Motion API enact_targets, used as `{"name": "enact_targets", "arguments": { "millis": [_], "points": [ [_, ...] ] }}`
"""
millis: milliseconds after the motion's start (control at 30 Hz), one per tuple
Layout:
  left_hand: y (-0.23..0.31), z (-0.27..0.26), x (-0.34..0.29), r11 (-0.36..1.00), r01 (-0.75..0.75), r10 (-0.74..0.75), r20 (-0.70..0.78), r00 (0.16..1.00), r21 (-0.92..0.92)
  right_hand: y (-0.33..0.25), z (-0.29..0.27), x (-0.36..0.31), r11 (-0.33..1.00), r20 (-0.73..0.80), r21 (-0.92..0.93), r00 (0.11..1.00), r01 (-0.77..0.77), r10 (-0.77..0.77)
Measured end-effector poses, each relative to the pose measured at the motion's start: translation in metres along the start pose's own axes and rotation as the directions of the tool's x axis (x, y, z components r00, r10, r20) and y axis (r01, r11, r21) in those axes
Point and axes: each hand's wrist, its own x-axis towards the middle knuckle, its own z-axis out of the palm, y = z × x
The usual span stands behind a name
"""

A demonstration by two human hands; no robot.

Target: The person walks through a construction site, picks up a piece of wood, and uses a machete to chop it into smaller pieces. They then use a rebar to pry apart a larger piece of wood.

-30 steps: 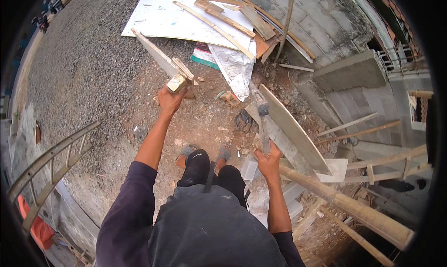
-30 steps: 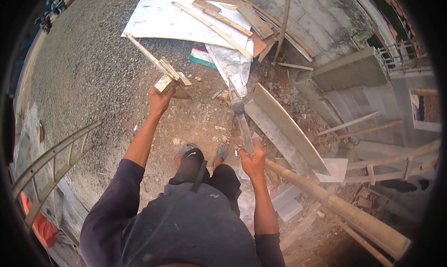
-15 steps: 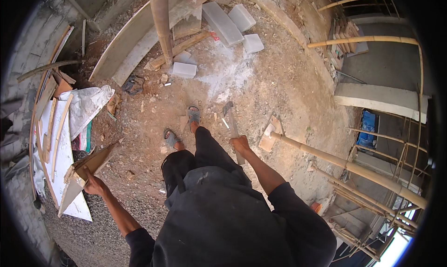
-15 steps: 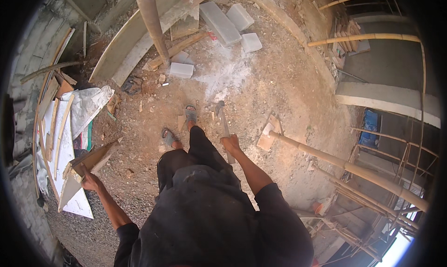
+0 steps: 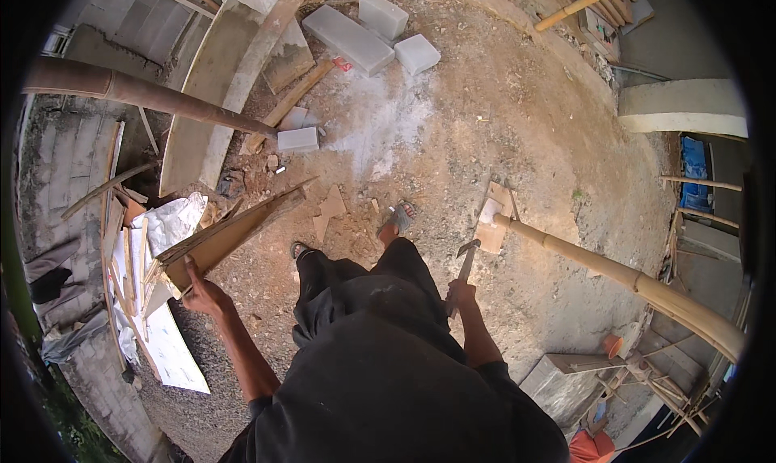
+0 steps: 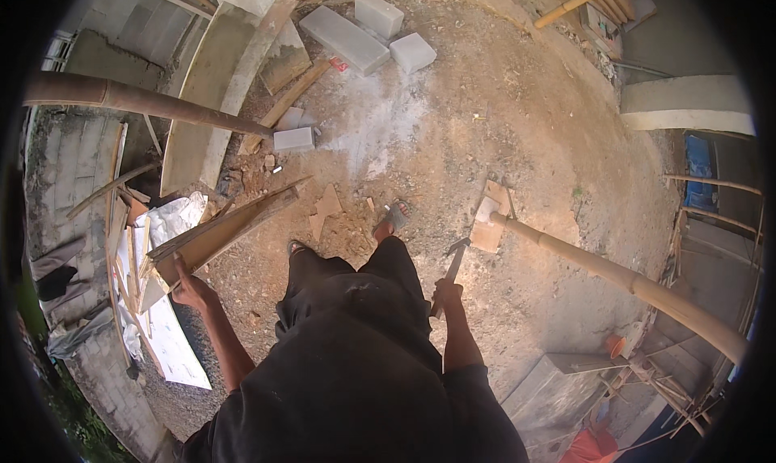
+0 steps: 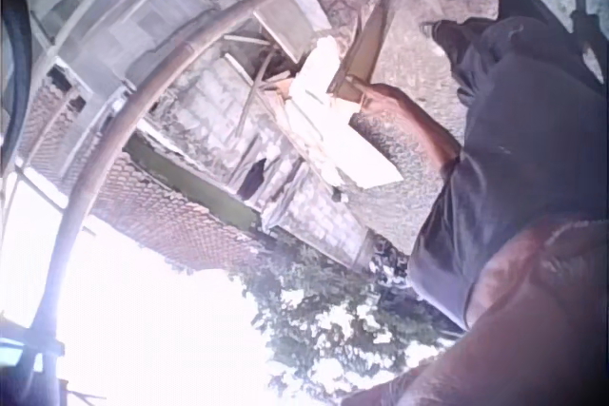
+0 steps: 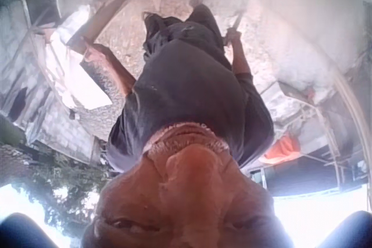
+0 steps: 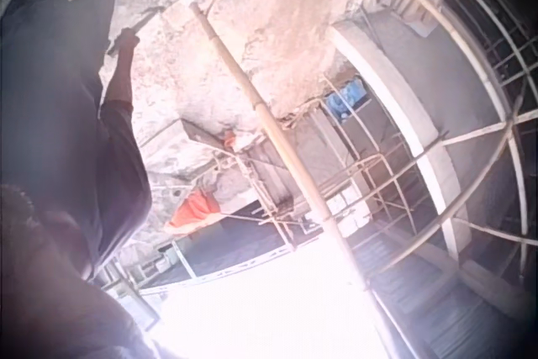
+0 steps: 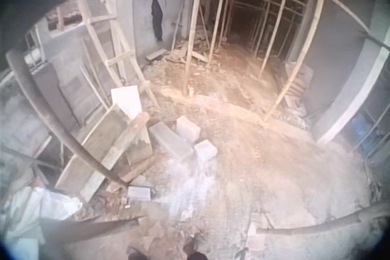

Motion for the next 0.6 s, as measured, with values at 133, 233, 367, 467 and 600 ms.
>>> {"name": "enact_targets", "arguments": {
  "millis": [133, 233, 367, 467, 600],
  "points": [
    [0.032, 0.108, -0.078, 0.989, -0.147, 0.146, 0.03, 0.989, 0.02, -0.07, -0.022, 0.01, 0.948, -0.025, -0.317, 1.0, 0.005, -0.013],
    [0.041, 0.197, -0.13, 0.981, -0.014, 0.047, 0.167, 0.985, -0.191, -0.12, -0.066, 0.047, 0.881, 0.028, -0.438, 0.983, 0.177, -0.184],
    [0.109, 0.316, -0.23, 0.947, 0.17, -0.067, 0.351, 0.934, -0.272, -0.233, -0.08, 0.077, 0.971, -0.007, -0.201, 0.991, 0.126, -0.13],
    [0.126, 0.404, -0.276, 0.959, 0.216, -0.093, 0.513, 0.854, -0.186, -0.307, -0.074, 0.112, 0.971, -0.115, -0.106, 0.967, 0.215, -0.227],
    [0.168, 0.519, -0.36, 0.95, 0.198, 0.011, 0.66, 0.751, -0.242, -0.387, -0.08, 0.149, 0.958, -0.134, 0.04, 0.952, 0.284, -0.276]
  ]
}}
